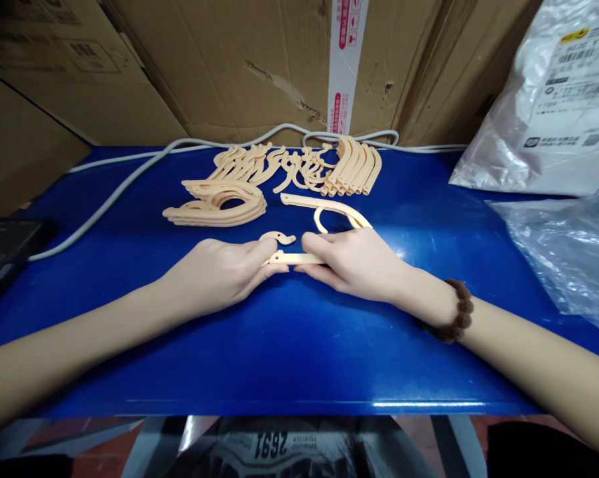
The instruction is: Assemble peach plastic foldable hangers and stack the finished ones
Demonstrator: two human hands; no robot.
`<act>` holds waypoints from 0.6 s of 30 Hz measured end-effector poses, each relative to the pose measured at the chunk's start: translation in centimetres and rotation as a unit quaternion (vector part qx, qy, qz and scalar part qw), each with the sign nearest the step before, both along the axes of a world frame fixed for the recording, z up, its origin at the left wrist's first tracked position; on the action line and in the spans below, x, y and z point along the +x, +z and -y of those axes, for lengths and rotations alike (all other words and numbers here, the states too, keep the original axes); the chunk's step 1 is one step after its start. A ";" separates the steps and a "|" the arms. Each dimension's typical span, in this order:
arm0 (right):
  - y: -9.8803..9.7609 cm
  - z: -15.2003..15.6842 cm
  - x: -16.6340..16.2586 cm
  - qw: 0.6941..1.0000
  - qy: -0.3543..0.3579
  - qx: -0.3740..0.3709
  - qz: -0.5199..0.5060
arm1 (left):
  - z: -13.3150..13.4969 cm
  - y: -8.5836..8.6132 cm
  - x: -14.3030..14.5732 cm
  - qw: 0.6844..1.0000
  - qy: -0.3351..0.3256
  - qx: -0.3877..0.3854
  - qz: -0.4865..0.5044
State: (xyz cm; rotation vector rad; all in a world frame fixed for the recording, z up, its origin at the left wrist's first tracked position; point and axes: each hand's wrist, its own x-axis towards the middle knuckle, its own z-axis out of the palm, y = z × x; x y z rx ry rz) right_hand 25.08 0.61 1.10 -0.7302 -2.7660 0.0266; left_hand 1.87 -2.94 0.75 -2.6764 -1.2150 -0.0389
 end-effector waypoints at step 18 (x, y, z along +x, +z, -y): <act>-0.1 0.0 0.0 1.000 0.007 0.015 -0.003 | 0.1 -0.5 -0.2 0.990 -0.051 0.127 0.047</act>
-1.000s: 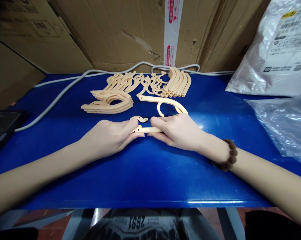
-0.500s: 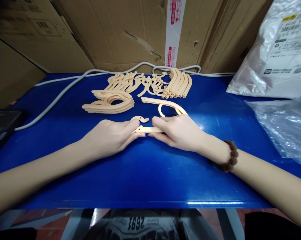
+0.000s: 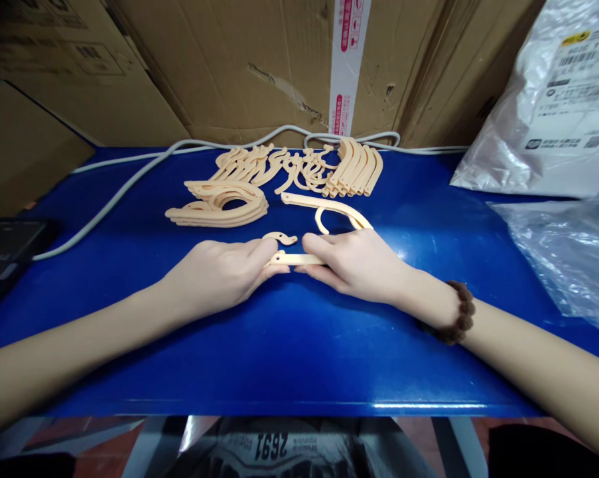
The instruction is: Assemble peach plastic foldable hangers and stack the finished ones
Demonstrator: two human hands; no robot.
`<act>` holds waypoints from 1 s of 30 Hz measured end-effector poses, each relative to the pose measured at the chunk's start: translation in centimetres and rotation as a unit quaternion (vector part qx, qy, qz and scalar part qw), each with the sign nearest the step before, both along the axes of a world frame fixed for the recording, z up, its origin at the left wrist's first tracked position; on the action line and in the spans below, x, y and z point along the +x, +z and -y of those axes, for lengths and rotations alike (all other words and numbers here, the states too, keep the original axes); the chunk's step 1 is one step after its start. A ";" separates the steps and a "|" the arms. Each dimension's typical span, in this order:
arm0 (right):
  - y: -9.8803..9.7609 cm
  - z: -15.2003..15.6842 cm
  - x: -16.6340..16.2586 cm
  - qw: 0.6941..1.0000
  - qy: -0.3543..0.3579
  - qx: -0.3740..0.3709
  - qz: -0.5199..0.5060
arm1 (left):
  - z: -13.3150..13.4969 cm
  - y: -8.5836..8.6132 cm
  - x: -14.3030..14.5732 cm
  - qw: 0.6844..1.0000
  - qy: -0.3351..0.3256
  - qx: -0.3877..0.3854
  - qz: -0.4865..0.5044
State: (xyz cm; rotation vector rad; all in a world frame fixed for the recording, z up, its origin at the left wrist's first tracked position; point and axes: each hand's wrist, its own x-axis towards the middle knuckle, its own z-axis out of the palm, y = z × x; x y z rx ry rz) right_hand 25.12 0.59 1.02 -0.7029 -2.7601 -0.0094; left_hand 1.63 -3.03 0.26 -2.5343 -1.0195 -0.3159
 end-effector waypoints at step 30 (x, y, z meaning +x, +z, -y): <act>-0.2 0.1 0.0 1.000 -0.001 0.008 0.017 | -0.4 0.4 -0.2 0.993 -0.060 0.089 0.046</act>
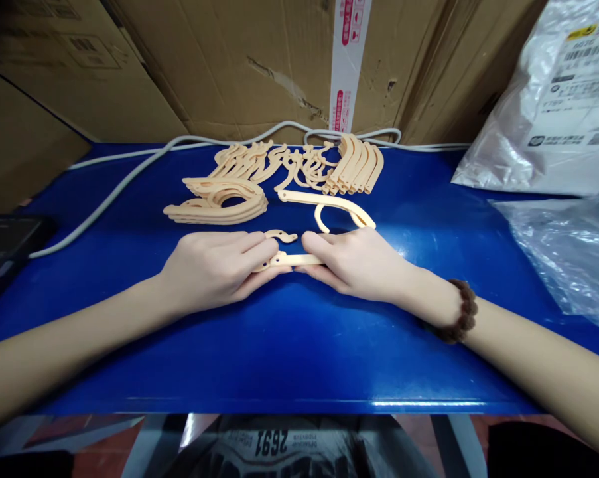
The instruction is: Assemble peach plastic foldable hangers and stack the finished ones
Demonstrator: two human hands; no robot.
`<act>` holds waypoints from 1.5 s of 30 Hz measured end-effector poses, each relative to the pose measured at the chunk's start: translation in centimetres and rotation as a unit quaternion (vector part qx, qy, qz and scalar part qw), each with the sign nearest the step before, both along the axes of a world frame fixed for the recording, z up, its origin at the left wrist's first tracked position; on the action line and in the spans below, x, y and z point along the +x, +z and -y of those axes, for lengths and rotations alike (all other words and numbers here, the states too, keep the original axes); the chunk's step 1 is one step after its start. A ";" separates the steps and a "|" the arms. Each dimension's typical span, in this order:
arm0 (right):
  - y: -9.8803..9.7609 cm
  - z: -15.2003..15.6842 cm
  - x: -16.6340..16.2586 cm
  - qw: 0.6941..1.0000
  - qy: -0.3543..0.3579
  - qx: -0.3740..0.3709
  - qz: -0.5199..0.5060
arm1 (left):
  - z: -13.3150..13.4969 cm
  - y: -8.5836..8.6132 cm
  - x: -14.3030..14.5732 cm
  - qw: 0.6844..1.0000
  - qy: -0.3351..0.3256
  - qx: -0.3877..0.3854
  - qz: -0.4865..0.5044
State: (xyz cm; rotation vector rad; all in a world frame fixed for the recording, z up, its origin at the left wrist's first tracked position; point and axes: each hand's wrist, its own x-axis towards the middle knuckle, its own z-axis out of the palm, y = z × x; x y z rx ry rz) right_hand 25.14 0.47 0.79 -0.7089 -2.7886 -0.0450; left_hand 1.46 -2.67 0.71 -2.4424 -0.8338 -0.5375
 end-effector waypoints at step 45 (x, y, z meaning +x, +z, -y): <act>0.0 0.0 0.0 1.000 0.002 0.012 0.010 | 0.1 -0.4 -0.1 0.997 -0.002 -0.068 0.020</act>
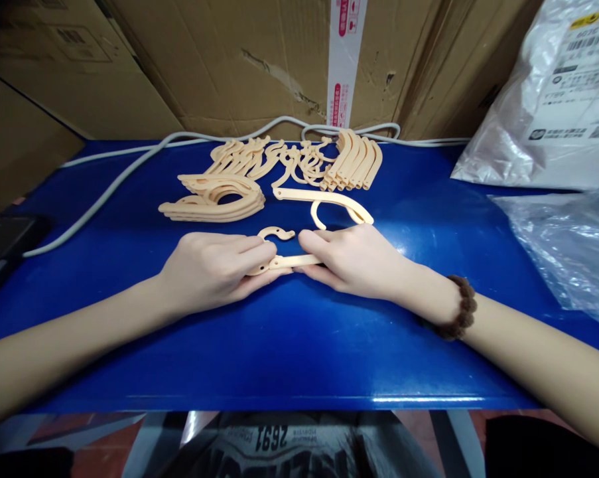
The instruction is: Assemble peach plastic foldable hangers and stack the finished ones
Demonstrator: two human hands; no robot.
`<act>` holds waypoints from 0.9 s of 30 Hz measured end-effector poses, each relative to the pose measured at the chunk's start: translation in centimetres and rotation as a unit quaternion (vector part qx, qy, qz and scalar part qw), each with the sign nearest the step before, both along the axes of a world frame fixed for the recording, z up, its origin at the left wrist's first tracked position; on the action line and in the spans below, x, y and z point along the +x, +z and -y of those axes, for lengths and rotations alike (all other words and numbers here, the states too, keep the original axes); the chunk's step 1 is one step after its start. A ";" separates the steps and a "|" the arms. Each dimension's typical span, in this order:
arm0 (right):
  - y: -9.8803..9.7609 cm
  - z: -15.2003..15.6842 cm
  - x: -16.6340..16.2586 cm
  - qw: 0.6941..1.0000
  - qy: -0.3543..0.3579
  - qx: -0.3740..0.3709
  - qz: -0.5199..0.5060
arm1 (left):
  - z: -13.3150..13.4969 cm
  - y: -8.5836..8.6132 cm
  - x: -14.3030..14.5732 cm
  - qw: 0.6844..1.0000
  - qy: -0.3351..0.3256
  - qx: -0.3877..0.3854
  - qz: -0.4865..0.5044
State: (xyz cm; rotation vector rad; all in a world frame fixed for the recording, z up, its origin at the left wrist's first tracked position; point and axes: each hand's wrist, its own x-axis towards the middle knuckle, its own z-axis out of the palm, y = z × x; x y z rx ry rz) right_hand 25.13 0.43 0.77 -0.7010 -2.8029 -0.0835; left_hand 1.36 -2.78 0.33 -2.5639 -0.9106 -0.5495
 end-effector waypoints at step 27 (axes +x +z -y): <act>0.0 0.0 0.0 1.000 -0.005 -0.005 -0.002 | 0.0 -0.1 -0.2 0.999 0.000 -0.036 0.002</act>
